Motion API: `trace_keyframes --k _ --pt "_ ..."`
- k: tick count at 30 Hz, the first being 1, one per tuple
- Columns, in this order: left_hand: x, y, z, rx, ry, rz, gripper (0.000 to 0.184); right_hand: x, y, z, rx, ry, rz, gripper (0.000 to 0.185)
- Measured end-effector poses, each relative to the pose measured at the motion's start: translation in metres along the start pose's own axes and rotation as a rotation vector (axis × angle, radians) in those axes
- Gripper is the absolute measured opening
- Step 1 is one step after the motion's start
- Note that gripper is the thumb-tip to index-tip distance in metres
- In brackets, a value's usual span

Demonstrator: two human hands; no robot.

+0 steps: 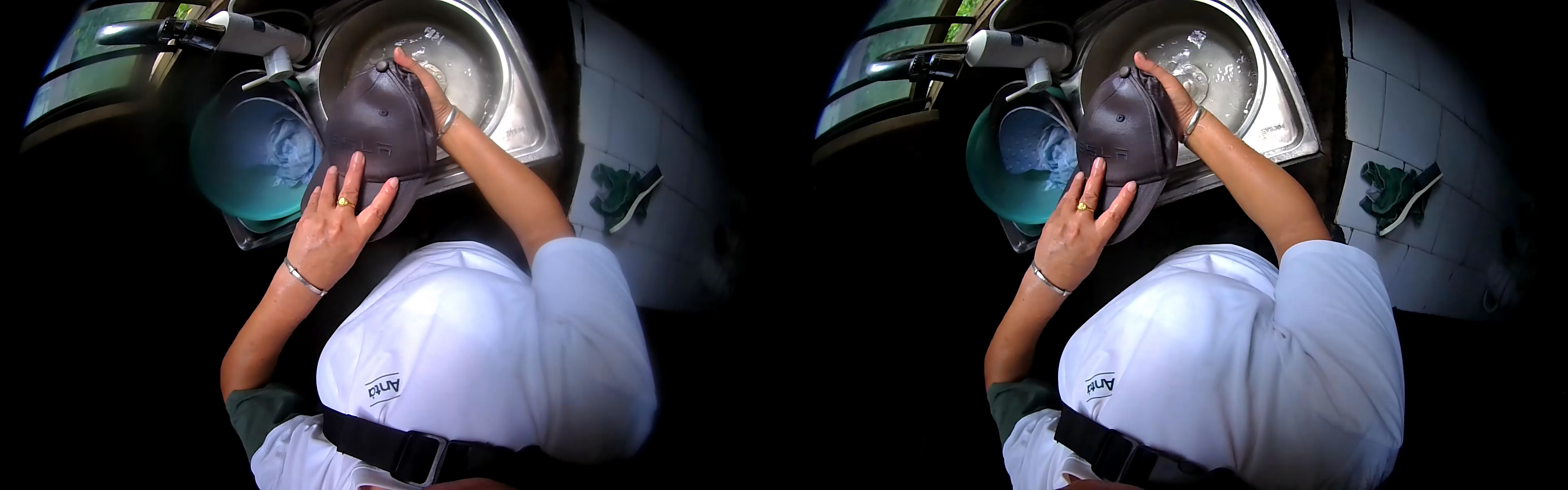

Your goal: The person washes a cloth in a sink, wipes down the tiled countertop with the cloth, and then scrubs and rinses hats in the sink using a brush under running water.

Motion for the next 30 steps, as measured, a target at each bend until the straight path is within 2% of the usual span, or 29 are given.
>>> trace_keyframes --k 2,4,7,10,13,15,17,20,23,24,27,30 --pt "0.001 -0.002 0.0 0.002 -0.018 -0.004 0.053 0.012 -0.005 0.01 -0.059 0.048 0.01 0.047" --pt "0.002 -0.002 0.0 0.007 -0.034 -0.005 0.053 0.0 -0.009 -0.016 0.001 0.126 -0.029 0.036" --pt "0.005 -0.002 0.0 0.016 -0.05 0.004 0.053 0.007 -0.002 0.009 -0.069 0.0 0.084 0.021" --pt "0.008 0.001 0.0 0.014 -0.064 0.008 0.053 0.017 0.002 0.011 -0.124 -0.114 0.378 0.025" --pt "0.009 0.004 0.001 0.056 -0.057 -0.001 0.054 0.023 0.002 0.016 -0.149 -0.115 0.345 0.032" --pt "0.008 0.002 -0.001 0.02 -0.047 -0.004 0.054 0.021 -0.001 0.009 -0.122 -0.087 0.305 0.023" --pt "0.006 0.003 -0.002 -0.029 -0.037 -0.007 0.054 0.021 -0.002 -0.002 -0.133 -0.084 0.231 0.034" --pt "0.006 0.003 0.002 -0.075 -0.028 0.026 0.053 0.025 -0.006 -0.001 -0.096 -0.153 0.133 0.043" --pt "0.009 0.005 0.001 -0.106 -0.046 0.036 0.054 0.04 -0.011 0.026 -0.085 -0.394 0.113 0.046" --pt "0.009 0.006 0.001 -0.105 -0.045 0.039 0.054 0.033 -0.01 0.019 -0.092 -0.509 0.184 0.041" --pt "0.01 0.007 0.002 -0.127 -0.066 0.035 0.055 0.046 -0.014 0.028 -0.042 -0.352 0.178 0.036" --pt "0.007 0.011 0.002 -0.164 -0.094 0.041 0.055 0.044 -0.013 0.021 -0.056 -0.468 0.181 0.033"
Point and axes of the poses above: each hand's wrist, its own x-axis towards the middle knuckle, its own z-axis out of the back of the hand, y = z × x, the point moved 5 cm from there along x, towards the middle knuckle, and after that the axes turned 3 degrees about -z, right-handed, at the moved point
